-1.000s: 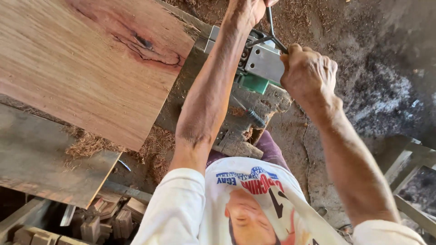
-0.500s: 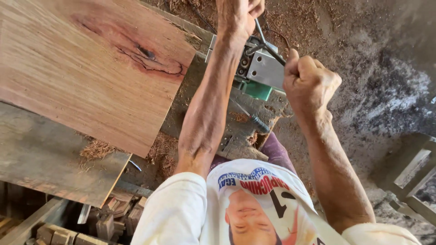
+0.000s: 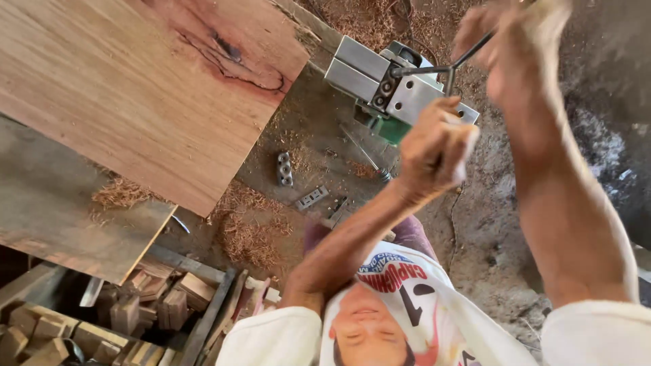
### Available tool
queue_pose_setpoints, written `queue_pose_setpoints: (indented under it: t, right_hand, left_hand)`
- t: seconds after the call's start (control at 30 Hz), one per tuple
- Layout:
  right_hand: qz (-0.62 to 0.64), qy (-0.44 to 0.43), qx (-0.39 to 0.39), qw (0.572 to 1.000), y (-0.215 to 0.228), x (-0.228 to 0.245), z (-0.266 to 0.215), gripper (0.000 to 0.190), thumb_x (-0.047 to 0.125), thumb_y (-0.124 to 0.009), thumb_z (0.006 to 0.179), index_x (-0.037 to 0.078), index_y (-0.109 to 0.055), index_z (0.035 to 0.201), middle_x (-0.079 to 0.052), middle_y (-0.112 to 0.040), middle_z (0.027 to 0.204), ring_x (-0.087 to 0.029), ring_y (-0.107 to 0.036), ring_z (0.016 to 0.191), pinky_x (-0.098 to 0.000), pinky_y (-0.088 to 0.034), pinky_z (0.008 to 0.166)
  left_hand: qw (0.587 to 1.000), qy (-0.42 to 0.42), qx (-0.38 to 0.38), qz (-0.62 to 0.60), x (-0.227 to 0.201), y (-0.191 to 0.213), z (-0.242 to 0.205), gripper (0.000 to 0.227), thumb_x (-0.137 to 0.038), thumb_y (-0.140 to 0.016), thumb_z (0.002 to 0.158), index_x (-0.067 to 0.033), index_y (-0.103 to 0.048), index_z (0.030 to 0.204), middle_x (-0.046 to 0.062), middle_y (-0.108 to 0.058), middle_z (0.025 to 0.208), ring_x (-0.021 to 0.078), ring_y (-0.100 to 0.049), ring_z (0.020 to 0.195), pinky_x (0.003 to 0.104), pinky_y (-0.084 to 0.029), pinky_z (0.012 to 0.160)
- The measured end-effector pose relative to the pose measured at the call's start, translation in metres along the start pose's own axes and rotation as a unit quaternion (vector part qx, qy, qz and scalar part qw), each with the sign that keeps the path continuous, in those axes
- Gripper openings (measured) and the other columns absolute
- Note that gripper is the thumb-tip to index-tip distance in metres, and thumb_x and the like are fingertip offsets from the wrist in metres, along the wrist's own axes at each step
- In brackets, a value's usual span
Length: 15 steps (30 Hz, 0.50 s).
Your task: The person uses hex keys to loosen and tighten bolts on a green metal machine mounted on a wooden workbench, working on several fasteners one at a time and adjusting parts of the machine by hand. At the end the person walks away from the bench across the workshop.
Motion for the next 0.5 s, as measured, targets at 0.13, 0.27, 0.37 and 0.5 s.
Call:
queue_pose_setpoints:
  t: [0.13,0.27,0.37,0.5]
  right_hand:
    - [-0.254,-0.118,0.139,0.950,0.000,0.003,-0.043,0.019,0.021,-0.062,0.101,0.004,-0.068,0.102,-0.008,-0.071,0.084,-0.007,-0.058,0.053,-0.0210,-0.044,0.039]
    - [-0.372,-0.126,0.240,0.888,0.018,-0.001,-0.031,0.010,0.006,-0.062,0.101,-0.001,-0.066,0.107,-0.012,-0.070,0.087,-0.006,-0.068,0.060,-0.0217,-0.057,0.054]
    - [-0.415,-0.084,0.267,0.866,0.024,0.014,-0.041,0.012,0.002,-0.057,0.106,-0.006,-0.066,0.107,-0.019,-0.070,0.089,-0.011,-0.054,0.054,-0.0267,-0.047,0.041]
    - [-0.422,-0.052,0.249,0.870,0.013,0.010,-0.047,0.013,0.003,-0.055,0.106,-0.007,-0.064,0.108,-0.018,-0.072,0.092,-0.011,-0.055,0.052,-0.0268,-0.047,0.039]
  left_hand:
    - [0.996,-0.025,0.053,0.064,-0.019,-0.006,-0.011,0.019,-0.021,-0.064,0.102,-0.0047,-0.064,0.093,0.009,-0.060,0.090,0.0237,-0.060,0.095,0.041,-0.052,0.098]
    - [0.988,0.030,0.076,0.130,0.009,0.020,-0.055,0.050,-0.047,-0.067,0.097,-0.0041,-0.059,0.121,0.020,-0.056,0.131,0.0286,-0.051,0.131,0.048,-0.044,0.116]
    - [0.960,0.213,-0.082,0.163,0.064,0.078,-0.049,0.062,-0.042,-0.071,0.096,0.0020,-0.048,0.134,0.021,-0.048,0.137,0.0293,-0.050,0.130,0.046,-0.044,0.112]
    - [0.920,0.328,-0.123,0.174,0.106,0.100,-0.044,0.070,-0.037,-0.075,0.090,0.0059,-0.048,0.138,0.020,-0.052,0.133,0.0288,-0.055,0.121,0.043,-0.047,0.106]
Point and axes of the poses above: each hand's wrist, its own z-axis towards the middle knuckle, its own y-axis out of the back of the hand, x = y × z, the point moved 1 cm from there along z, towards the middle knuckle
